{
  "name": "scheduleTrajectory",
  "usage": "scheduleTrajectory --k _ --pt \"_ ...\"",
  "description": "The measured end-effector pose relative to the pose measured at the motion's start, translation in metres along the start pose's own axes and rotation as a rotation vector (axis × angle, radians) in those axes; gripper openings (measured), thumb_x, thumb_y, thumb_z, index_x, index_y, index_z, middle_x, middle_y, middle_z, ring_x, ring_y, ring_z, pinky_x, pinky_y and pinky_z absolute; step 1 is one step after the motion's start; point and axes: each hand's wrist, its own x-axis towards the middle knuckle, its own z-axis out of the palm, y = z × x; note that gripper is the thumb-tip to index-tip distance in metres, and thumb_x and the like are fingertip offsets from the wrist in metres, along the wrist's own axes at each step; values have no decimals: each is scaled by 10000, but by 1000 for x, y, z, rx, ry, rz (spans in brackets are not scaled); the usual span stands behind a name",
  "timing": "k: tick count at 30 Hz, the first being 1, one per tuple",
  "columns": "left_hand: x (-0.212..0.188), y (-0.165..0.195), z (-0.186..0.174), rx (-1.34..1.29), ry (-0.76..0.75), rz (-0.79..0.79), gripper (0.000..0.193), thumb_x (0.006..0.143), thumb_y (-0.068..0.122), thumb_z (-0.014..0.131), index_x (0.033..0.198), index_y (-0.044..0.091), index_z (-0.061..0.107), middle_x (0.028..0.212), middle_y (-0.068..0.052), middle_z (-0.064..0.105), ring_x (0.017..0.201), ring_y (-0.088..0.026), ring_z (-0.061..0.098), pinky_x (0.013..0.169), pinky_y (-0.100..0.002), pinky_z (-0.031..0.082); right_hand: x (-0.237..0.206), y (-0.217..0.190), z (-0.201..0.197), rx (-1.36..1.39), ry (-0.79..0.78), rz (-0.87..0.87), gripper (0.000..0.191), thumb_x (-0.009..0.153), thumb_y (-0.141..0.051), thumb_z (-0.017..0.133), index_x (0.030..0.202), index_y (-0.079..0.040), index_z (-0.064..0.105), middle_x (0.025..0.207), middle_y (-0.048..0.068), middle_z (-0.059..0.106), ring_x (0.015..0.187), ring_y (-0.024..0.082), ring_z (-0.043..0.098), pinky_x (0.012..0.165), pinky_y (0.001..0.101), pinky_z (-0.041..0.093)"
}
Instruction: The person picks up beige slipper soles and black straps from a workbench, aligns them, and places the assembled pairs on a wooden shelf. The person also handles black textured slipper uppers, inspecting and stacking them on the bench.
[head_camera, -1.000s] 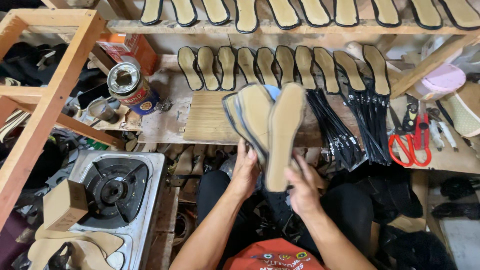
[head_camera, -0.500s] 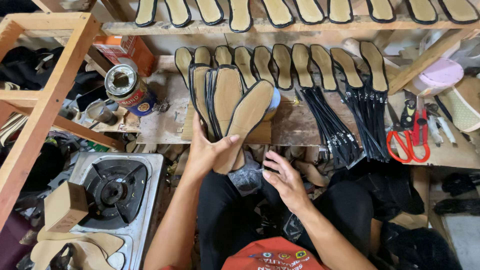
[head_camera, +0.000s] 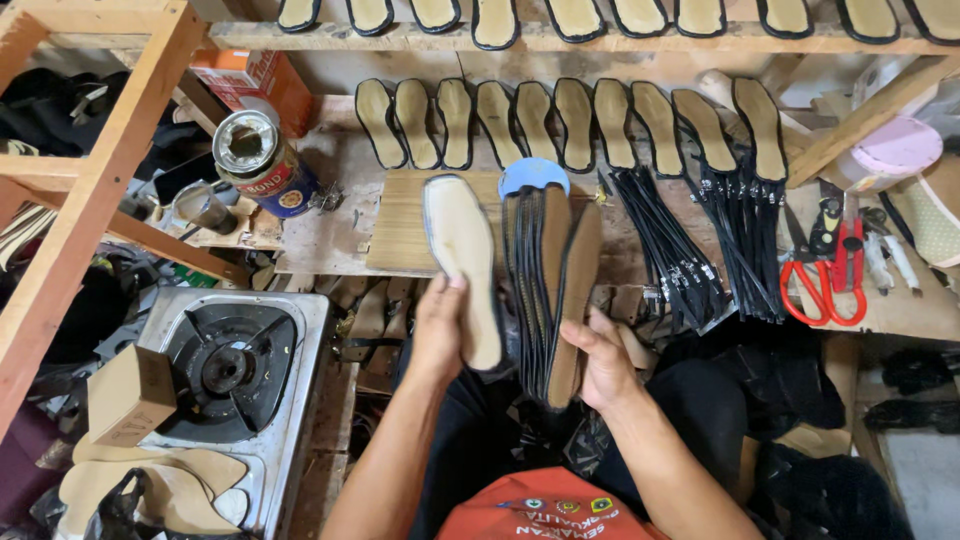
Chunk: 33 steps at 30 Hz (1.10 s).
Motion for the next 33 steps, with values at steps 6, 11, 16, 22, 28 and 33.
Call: scheduleTrajectory --k 6,11,16,22,28,33 --pt "-18 6 -9 -117 -150 -9 400 1019 267 553 1319 4 583 1162 -115 693 1042 -216 661 927 -369 535 18 2 16 -636 307 -141 582 793 -142 817 1286 5 544 1189 129 696 1054 202 671 917 348 564" --pt "-28 -16 7 31 -166 101 542 997 216 635 1471 52 429 1417 -116 541 1297 -204 533 1101 -369 443 23 14 54 -1078 144 -384 592 809 -141 819 1317 1 551 1302 180 636 1231 319 613 1055 397 482" --pt "-31 3 5 148 -66 316 1052 865 104 697 1638 164 -14 1552 -167 395 1379 -276 489 1107 -416 443 20 5 67 -1179 -188 -428 713 820 -136 803 1457 -17 503 1491 241 494 1427 398 463 1182 427 391" --pt "-30 31 11 -50 83 113 1212 761 76 735 1623 232 -103 1463 -274 488 1222 -322 576 973 -406 517 15 1 59 -1130 -362 -312 956 775 -169 805 1587 -15 325 1624 232 357 1541 381 318 1231 449 295" --pt "3 76 -6 248 96 284 1248 644 83 800 1594 157 -6 1445 -210 496 1234 -330 605 984 -461 549 -5 -3 28 -742 -237 -190 913 862 -222 770 1602 -25 274 1658 164 297 1520 322 371 1168 459 399" --pt "58 103 -19 1450 171 615 1283 680 201 935 1645 106 96 1425 -299 485 1274 -496 511 1099 -533 449 -19 16 5 -767 -84 -149 741 873 -117 742 1525 -10 407 1576 142 406 1400 284 509 1034 402 504"
